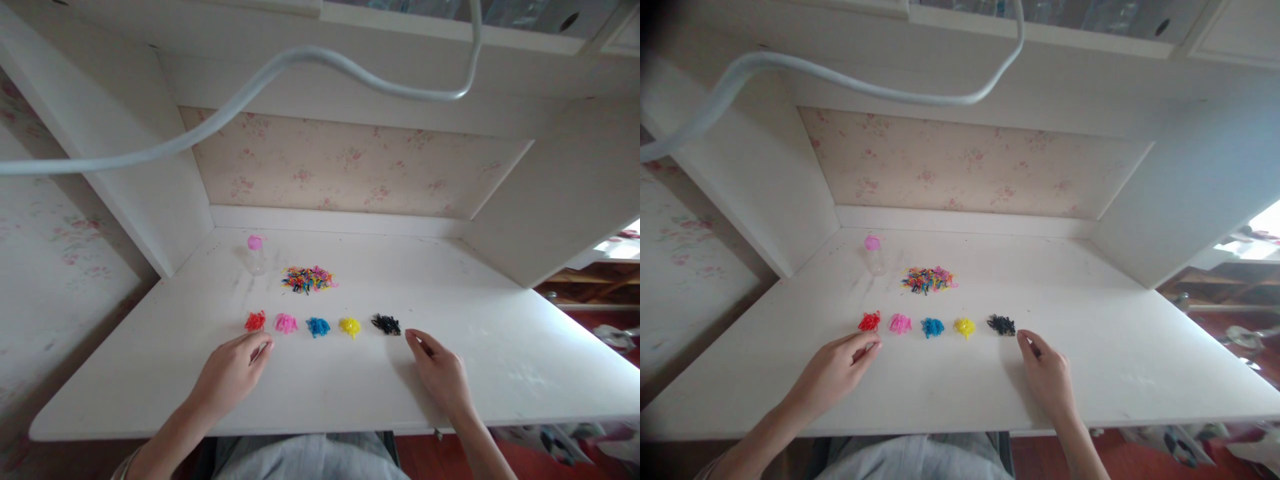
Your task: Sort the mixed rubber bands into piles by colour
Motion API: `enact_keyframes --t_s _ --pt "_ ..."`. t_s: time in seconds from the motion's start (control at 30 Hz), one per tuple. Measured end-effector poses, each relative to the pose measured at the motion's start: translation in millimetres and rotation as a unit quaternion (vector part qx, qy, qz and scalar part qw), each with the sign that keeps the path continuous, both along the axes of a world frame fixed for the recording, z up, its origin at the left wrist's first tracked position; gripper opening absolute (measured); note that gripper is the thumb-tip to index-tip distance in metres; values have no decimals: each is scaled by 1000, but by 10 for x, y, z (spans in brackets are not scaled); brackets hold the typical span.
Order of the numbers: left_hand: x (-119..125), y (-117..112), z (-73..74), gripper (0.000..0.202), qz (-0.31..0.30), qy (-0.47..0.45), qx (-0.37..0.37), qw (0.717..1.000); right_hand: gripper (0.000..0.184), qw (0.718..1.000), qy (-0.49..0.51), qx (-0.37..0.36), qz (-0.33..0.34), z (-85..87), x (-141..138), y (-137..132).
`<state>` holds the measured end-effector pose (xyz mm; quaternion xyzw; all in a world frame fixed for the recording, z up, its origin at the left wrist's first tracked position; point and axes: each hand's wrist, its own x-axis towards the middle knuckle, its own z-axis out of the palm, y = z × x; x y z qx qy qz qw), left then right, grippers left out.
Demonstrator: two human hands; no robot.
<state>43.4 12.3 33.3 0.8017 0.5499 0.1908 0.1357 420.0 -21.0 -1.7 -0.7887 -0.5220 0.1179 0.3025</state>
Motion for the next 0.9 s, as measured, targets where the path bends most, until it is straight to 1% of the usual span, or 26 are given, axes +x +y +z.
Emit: enact_keyframes --t_s 0.1,0.17,0.23,0.3,0.43,0.5,0.6,0.73,0.9 --pt "172 199 172 27 -5 15 -12 1000 47 998 49 -14 -27 -65 -7 -70" --pt "298 364 215 27 13 51 -21 998 47 997 63 -19 -29 -88 -12 -88" --pt "434 533 199 25 41 87 -28 995 47 997 74 -22 -26 -92 -14 -91" --pt "576 687 145 24 59 105 -26 992 48 996 83 -23 -24 -85 -16 -89" --pt "835 909 23 25 68 130 -19 989 48 996 80 -24 -16 -78 -14 -90" --pt "923 984 -16 26 69 141 -14 988 48 997 74 -16 -10 -80 -11 -93" --pt "992 1063 -46 29 72 155 -6 985 49 997 76 -2 -1 -80 -11 -91" --pt "1008 1115 -67 31 67 169 1 983 48 997 83 2 6 -70 -25 -85" --pt "983 1112 -98 31 60 176 6 983 48 997 74 5 7 -58 -33 -88"
